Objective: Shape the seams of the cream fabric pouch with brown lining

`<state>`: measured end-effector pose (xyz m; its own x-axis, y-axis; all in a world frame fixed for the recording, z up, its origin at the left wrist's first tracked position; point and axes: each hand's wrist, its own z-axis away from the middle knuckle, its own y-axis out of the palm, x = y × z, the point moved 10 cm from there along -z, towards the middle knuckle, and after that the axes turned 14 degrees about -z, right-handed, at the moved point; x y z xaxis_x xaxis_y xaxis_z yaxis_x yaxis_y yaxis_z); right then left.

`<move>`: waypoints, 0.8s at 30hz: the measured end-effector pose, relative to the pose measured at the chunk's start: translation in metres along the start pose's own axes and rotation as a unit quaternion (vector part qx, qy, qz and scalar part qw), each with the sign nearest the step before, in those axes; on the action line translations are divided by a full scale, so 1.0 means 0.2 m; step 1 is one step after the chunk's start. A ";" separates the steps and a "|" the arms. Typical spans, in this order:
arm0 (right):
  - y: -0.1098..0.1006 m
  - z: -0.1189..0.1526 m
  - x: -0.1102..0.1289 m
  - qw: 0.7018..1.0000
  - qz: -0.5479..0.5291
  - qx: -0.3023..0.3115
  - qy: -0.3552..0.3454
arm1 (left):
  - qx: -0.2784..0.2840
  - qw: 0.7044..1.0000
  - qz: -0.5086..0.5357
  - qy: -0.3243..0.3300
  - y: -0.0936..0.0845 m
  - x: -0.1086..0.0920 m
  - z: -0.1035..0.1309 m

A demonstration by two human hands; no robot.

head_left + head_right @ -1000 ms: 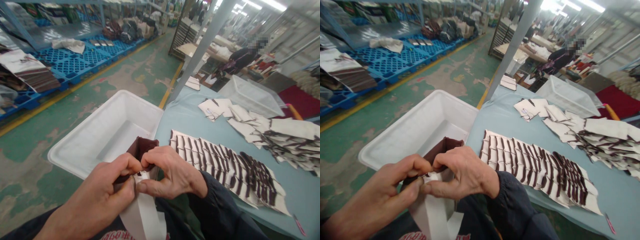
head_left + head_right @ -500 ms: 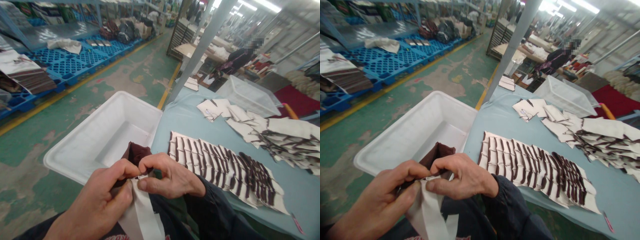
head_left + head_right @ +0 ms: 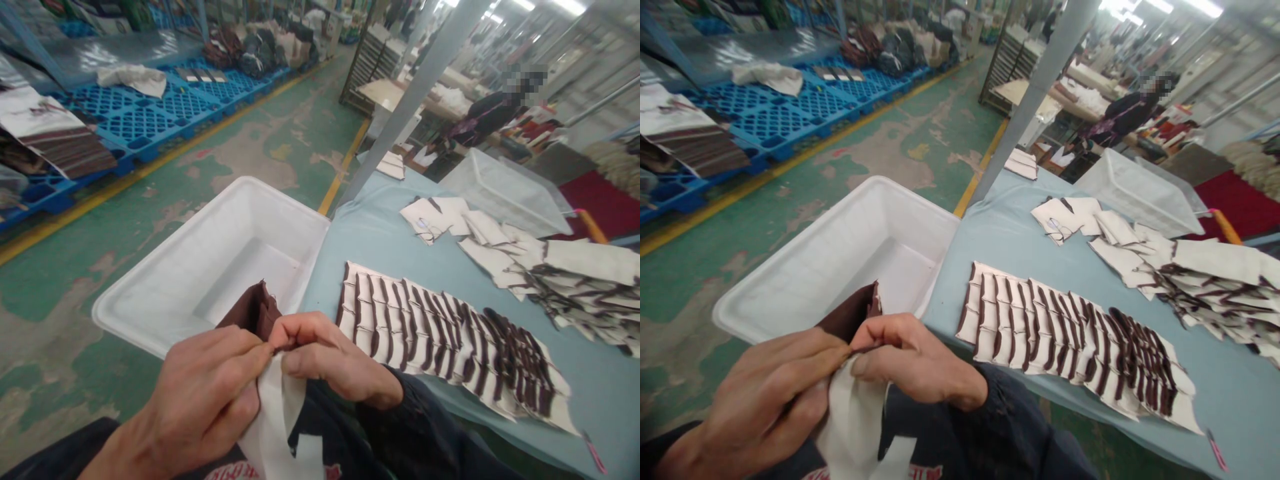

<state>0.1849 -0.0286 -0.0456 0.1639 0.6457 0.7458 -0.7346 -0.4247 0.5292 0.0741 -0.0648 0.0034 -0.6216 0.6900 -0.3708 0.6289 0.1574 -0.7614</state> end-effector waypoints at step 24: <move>0.13 0.14 0.23 0.771 0.488 0.048 -0.407 | -0.007 0.981 -0.014 -0.193 0.02 0.16 0.11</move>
<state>0.1920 -0.0271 0.0138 -0.0480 -0.6067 0.7935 -0.7242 -0.5260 -0.4460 0.0456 -0.0583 -0.0229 -0.7673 0.3672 -0.5258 0.6141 0.1844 -0.7674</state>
